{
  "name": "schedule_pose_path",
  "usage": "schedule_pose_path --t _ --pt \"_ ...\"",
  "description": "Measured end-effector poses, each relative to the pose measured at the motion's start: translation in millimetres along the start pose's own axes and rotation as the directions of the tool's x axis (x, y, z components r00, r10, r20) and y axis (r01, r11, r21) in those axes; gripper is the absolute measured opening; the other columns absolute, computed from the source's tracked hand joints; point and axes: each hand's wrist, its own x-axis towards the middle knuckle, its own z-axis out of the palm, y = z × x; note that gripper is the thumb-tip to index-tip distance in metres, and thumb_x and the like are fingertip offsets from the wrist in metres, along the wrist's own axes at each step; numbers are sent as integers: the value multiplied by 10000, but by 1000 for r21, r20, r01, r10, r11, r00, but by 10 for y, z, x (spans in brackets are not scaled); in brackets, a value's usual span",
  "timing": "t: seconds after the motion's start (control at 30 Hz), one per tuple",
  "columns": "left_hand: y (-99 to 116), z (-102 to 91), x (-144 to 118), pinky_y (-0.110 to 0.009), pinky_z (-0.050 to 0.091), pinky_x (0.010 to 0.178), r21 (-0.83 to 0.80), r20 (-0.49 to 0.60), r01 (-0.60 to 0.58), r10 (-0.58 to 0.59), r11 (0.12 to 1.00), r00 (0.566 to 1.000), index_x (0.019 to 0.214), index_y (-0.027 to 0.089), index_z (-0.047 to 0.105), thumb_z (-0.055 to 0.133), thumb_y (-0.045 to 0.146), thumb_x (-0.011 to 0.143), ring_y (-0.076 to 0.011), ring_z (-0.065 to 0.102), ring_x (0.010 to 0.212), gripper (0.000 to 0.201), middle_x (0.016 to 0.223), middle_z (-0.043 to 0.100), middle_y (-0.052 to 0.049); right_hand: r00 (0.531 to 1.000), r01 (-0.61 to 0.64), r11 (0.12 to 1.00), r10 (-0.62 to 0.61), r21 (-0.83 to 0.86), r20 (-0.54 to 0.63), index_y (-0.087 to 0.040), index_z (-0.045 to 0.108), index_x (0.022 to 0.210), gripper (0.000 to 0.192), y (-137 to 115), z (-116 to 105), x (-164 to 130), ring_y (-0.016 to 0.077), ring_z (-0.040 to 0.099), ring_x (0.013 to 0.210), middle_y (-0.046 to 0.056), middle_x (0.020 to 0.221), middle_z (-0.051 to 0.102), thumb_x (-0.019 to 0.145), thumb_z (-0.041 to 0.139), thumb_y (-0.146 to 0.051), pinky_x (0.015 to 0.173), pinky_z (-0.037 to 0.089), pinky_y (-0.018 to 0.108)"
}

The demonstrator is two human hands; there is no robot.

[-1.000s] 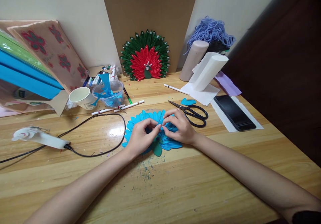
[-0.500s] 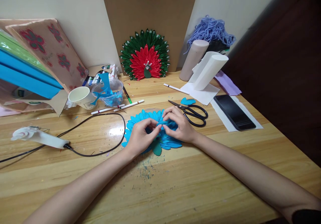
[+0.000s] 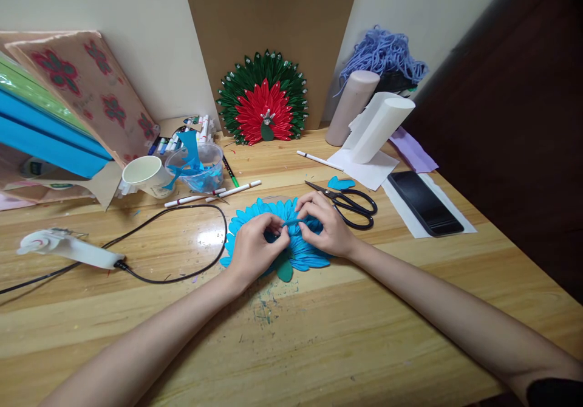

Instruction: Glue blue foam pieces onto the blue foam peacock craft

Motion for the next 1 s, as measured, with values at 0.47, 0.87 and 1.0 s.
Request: schedule_pose_path --t 0.47,0.87,1.0 --pt "48 -32 5 -249 419 656 -45 43 -4 5 999 999 705 173 530 520 246 809 -129 537 676 127 704 580 -5 967 217 934 -246 -285 -70 -267 634 899 150 29 -20 -56 193 540 852 40 920 569 771 634 -188 736 440 360" --pt "67 -51 20 -272 437 766 -93 -7 -134 133 987 991 841 173 593 554 217 817 -143 560 815 63 850 614 -34 968 179 947 -217 -265 -123 -220 624 840 100 8 -23 -38 188 542 805 44 865 576 753 651 -179 730 437 368" --pt "58 -43 18 -271 438 762 -103 10 -140 142 985 990 799 172 599 533 202 834 -139 567 796 80 821 625 -30 969 182 946 -219 -267 -116 -223 626 842 100 14 -23 -41 188 544 803 42 866 585 754 645 -180 738 436 372"
